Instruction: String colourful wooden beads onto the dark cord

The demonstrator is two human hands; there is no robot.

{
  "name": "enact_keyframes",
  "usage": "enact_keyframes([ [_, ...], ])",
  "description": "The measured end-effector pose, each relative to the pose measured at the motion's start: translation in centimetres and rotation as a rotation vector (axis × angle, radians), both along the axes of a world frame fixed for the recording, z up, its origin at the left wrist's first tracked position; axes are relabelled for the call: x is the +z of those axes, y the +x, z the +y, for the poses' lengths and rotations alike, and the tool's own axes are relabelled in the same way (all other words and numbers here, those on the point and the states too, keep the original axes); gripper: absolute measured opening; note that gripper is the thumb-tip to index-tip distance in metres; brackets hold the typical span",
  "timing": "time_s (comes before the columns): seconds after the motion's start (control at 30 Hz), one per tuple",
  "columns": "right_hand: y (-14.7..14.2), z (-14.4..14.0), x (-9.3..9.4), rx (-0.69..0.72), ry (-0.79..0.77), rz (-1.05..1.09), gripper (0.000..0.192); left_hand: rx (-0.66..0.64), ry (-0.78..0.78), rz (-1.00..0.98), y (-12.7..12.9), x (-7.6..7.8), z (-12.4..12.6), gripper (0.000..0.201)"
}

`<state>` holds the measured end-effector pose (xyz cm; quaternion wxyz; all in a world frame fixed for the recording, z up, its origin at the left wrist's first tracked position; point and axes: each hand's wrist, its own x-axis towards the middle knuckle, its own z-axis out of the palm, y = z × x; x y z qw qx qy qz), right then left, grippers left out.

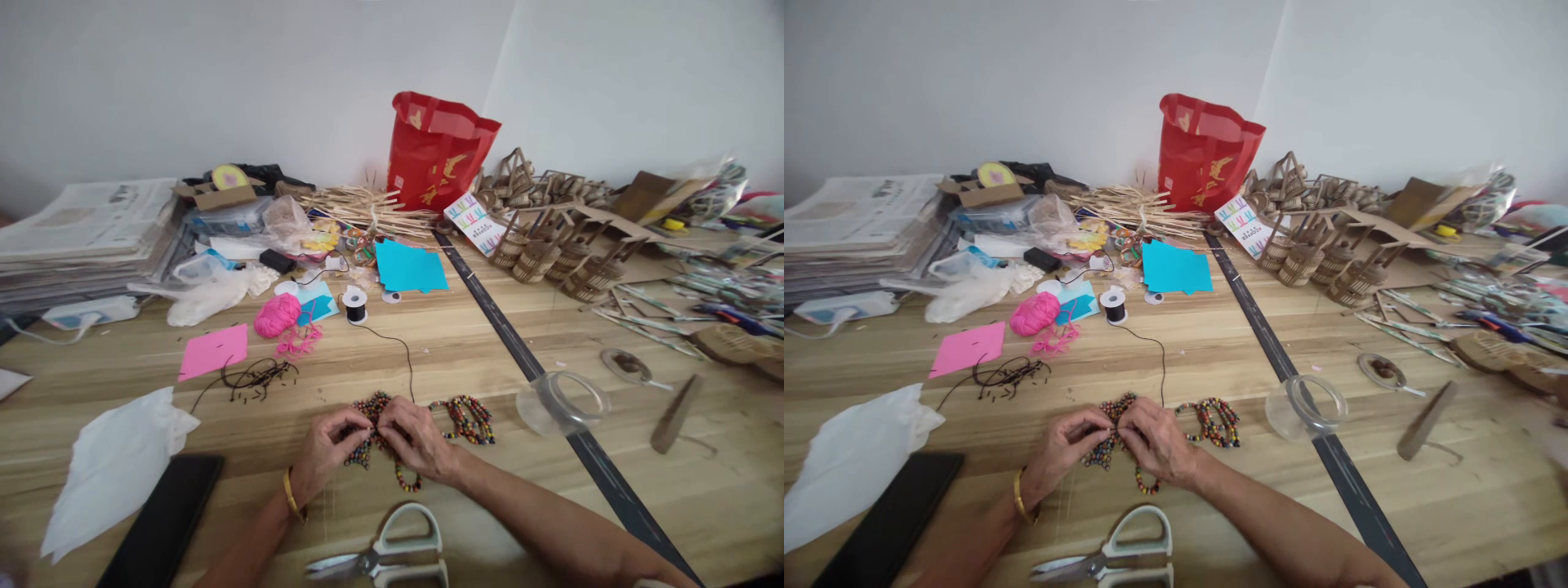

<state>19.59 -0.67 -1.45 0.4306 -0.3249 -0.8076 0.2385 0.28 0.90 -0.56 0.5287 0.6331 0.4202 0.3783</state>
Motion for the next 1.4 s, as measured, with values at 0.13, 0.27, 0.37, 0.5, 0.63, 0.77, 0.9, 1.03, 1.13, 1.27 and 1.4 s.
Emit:
enact_keyframes([
  [0.13,0.0,0.0,0.1,0.004,0.007,-0.006,0.012,-0.008,0.027,-0.004,0.0,-0.2,0.0,0.007],
  [0.27,0.0,0.0,0.3,0.002,0.01,-0.012,0.013,-0.02,0.042,-0.011,0.0,-0.1,0.0,0.006],
  [0.37,-0.1,0.0,0.4,-0.003,0.012,-0.014,0.013,-0.026,0.034,-0.021,0.1,0.0,0.0,0.006],
  [0.5,-0.1,0.0,0.3,-0.007,0.025,-0.015,0.013,-0.015,0.041,-0.015,0.2,0.0,-0.1,0.006],
  [0.63,-0.1,0.0,0.1,0.001,0.032,-0.004,0.01,-0.032,0.073,-0.025,0.2,0.1,0.0,0.005],
  [0.77,-0.2,0.0,-0.1,0.003,0.026,0.002,0.009,-0.032,0.096,-0.052,0.2,0.1,0.1,0.007],
  [0.9,-0.2,0.0,-0.3,0.005,0.028,0.028,0.007,-0.028,0.032,-0.043,0.1,0.1,0.0,0.008],
  [1.03,-0.1,0.0,-0.6,0.013,0.025,0.03,0.01,-0.014,-0.102,-0.03,0.2,0.3,-0.2,0.011],
  [1.13,0.0,0.0,-0.7,0.025,0.013,0.027,0.01,-0.001,-0.138,-0.034,0.2,0.4,-0.3,0.012],
  [1.27,0.0,0.0,-0.8,0.033,-0.002,0.034,0.01,0.009,-0.133,-0.031,0.2,0.4,-0.2,0.014],
  [1.4,0.0,0.0,-0.5,0.033,0.01,0.027,0.007,0.018,-0.101,-0.039,0.2,0.2,-0.2,0.017],
])
